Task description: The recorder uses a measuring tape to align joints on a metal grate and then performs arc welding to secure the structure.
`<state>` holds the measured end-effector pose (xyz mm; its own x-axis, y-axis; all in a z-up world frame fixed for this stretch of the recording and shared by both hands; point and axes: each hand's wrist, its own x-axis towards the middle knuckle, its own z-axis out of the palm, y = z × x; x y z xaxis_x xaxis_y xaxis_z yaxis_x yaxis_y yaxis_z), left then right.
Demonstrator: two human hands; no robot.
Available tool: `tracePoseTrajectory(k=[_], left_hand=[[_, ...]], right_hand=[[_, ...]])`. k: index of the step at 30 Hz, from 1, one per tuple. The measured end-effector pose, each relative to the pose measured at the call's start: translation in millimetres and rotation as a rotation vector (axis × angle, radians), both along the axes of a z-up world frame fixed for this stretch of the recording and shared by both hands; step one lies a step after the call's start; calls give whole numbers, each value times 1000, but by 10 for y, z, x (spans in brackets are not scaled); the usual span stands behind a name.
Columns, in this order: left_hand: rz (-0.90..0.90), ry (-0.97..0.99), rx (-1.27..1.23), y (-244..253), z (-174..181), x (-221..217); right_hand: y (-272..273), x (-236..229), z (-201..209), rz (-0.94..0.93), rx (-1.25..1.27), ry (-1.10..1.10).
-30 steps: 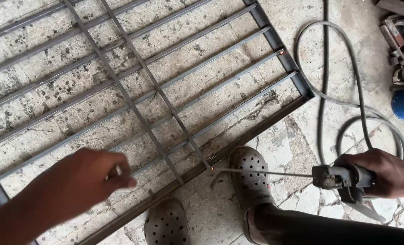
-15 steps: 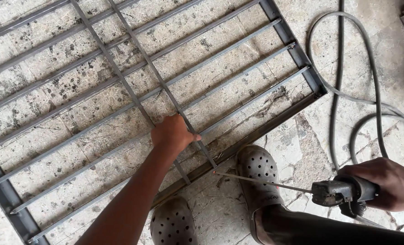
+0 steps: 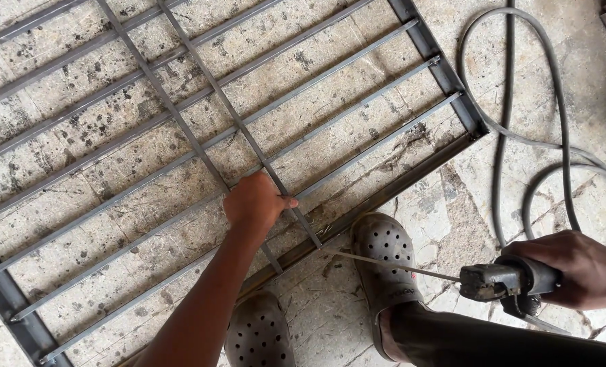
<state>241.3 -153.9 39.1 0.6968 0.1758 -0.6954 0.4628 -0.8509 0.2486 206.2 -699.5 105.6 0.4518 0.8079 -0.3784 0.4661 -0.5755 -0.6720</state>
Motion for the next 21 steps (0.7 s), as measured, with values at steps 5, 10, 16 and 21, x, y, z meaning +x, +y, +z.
tracePoseTrajectory(k=[5,10,16,21], left_hand=[[-4,-12,11,-14,29,8],[10,-24,-7,0,14,18],[5,-53,-8,6,-66,-13],[7,-16,-3,-8,44,17]], right_hand=[[74,28,28,-15,-23,40],[83,60,17,3,-3,13],[221,47,19,30,67,-33],[-109,-104,-285,-77,35,16]])
